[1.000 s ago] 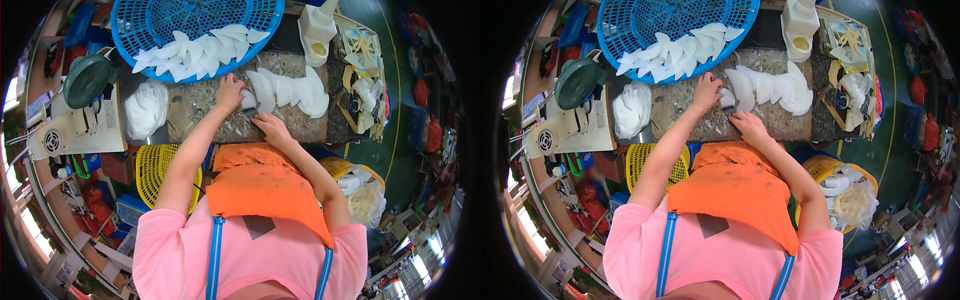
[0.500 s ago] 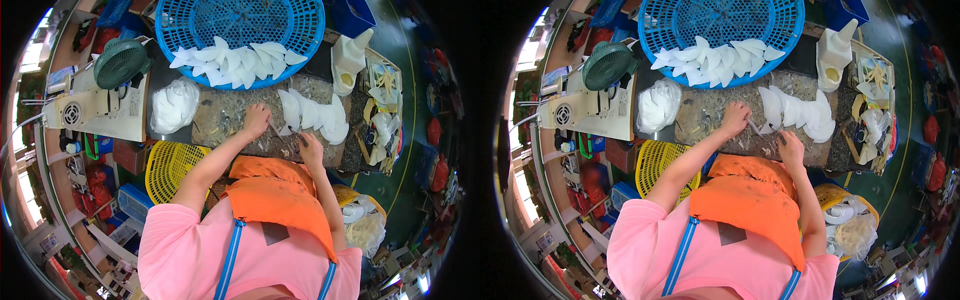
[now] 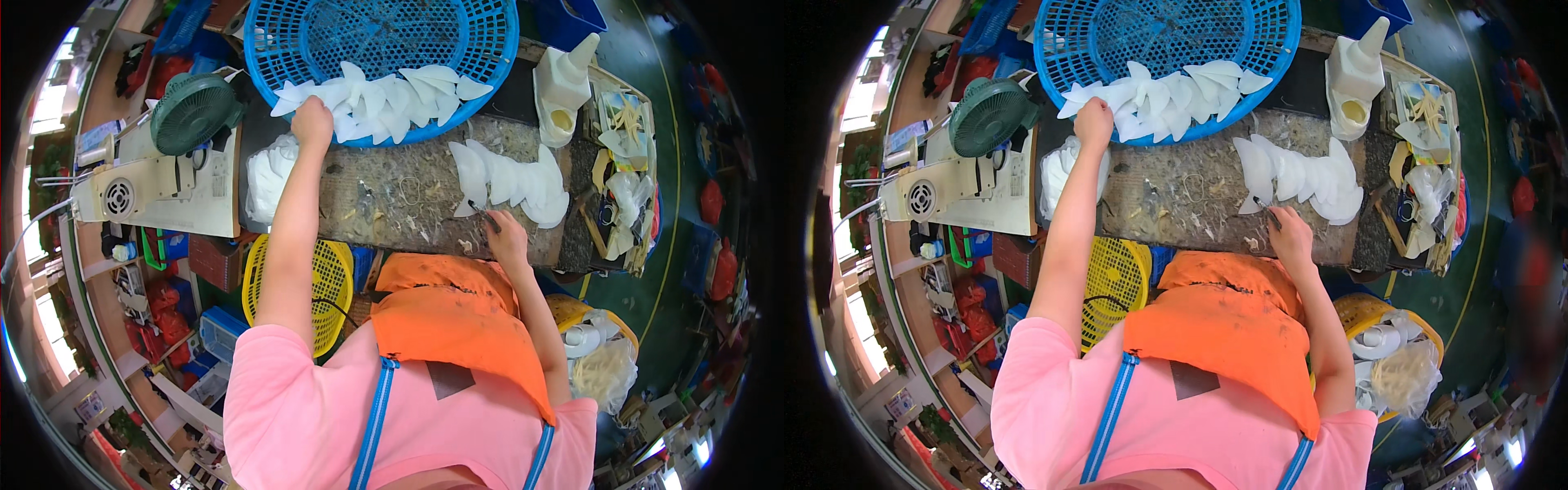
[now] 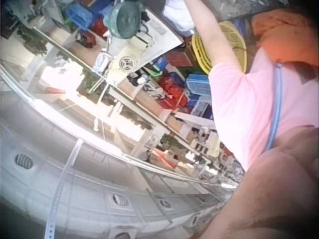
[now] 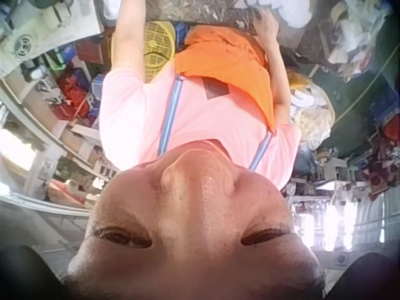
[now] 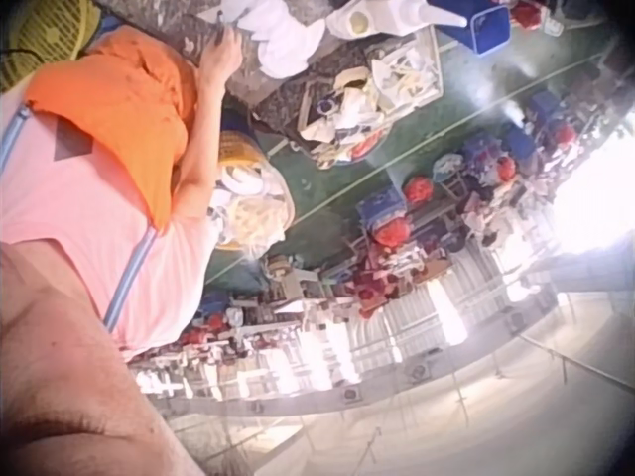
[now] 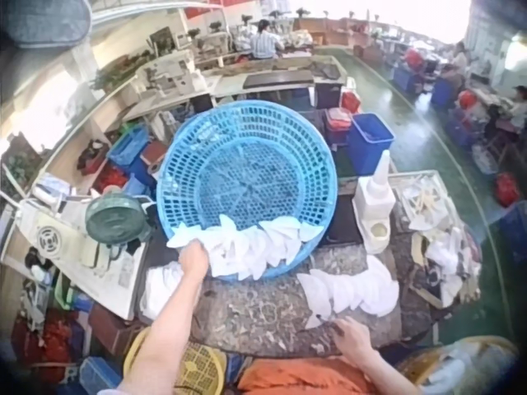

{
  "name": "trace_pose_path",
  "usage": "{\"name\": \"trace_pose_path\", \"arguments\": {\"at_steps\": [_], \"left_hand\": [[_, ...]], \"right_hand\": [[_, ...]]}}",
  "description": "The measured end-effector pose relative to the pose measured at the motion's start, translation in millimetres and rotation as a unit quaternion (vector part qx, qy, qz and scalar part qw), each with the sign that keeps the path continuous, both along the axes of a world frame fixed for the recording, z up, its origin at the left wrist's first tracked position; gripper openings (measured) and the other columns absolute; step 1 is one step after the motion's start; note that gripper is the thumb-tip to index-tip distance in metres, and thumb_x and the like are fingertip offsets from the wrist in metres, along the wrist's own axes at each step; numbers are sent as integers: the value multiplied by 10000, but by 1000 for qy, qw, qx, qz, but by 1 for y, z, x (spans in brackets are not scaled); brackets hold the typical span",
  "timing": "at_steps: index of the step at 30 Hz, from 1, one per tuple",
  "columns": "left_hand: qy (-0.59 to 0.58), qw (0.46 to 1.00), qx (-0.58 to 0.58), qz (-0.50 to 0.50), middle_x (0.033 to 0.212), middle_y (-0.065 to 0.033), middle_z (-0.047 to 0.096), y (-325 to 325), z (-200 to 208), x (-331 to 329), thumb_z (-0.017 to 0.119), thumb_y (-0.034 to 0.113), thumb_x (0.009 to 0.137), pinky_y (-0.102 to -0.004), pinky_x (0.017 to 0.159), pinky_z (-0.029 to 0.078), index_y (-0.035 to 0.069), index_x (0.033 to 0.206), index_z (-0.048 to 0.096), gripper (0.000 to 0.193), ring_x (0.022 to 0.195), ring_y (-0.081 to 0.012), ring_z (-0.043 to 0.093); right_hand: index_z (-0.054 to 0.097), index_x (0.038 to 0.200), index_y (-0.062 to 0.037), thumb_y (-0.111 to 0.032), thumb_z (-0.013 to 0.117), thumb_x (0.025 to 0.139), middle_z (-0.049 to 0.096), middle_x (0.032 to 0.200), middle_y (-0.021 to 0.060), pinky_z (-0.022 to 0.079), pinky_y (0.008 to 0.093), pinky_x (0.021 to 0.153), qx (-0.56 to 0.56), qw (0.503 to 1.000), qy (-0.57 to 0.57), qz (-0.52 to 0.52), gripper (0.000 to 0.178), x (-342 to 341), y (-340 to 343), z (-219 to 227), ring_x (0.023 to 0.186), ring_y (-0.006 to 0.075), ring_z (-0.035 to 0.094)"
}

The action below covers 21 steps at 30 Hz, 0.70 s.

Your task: Applying glue to white shoe heel counter components using a small brush.

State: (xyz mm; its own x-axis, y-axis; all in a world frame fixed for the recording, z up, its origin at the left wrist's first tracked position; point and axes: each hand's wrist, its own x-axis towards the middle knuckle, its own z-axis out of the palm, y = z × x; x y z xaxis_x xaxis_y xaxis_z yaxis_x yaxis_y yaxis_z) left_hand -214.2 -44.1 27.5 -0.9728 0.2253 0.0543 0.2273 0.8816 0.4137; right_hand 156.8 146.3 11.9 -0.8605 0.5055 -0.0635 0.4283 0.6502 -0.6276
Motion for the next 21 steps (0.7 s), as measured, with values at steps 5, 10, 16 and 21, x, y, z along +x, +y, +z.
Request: {"name": "trace_pose_path", "arguments": {"at_steps": [5,10,16,21], "left_hand": [[71,953,-274,-109,822,-162,668,0,3,-14,493,126,790,-453,637,508,69,801,624,143,791,-338,658],[143,954,-173,-200,822,-132,664,24,52,17,525,69,735,-441,677,484,76,833,633,146,797,-320,637],[2,819,24,-574,854,-136,574,108,-16,161,566,14,691,-419,740,464,70,892,614,214,829,-326,571],[-51,818,-52,-571,1031,-123,476,118,-42,186,696,62,644,-405,765,459,99,965,566,348,963,-316,496]], "right_hand": [[633,975,-93,-153,609,782,601,881,96,474,396,692,0,1000,-15,9,203,-3,4,0,810,315,593],[636,985,-104,-155,580,796,606,878,136,471,414,708,-127,978,-145,-81,203,-28,42,-14,833,338,588],[646,968,-107,-88,578,737,617,887,114,481,398,732,79,985,62,141,241,-4,3,-16,841,322,587],[669,929,-96,-94,587,754,630,828,138,491,390,696,-61,993,7,105,193,-1,39,-5,785,299,615]]}}
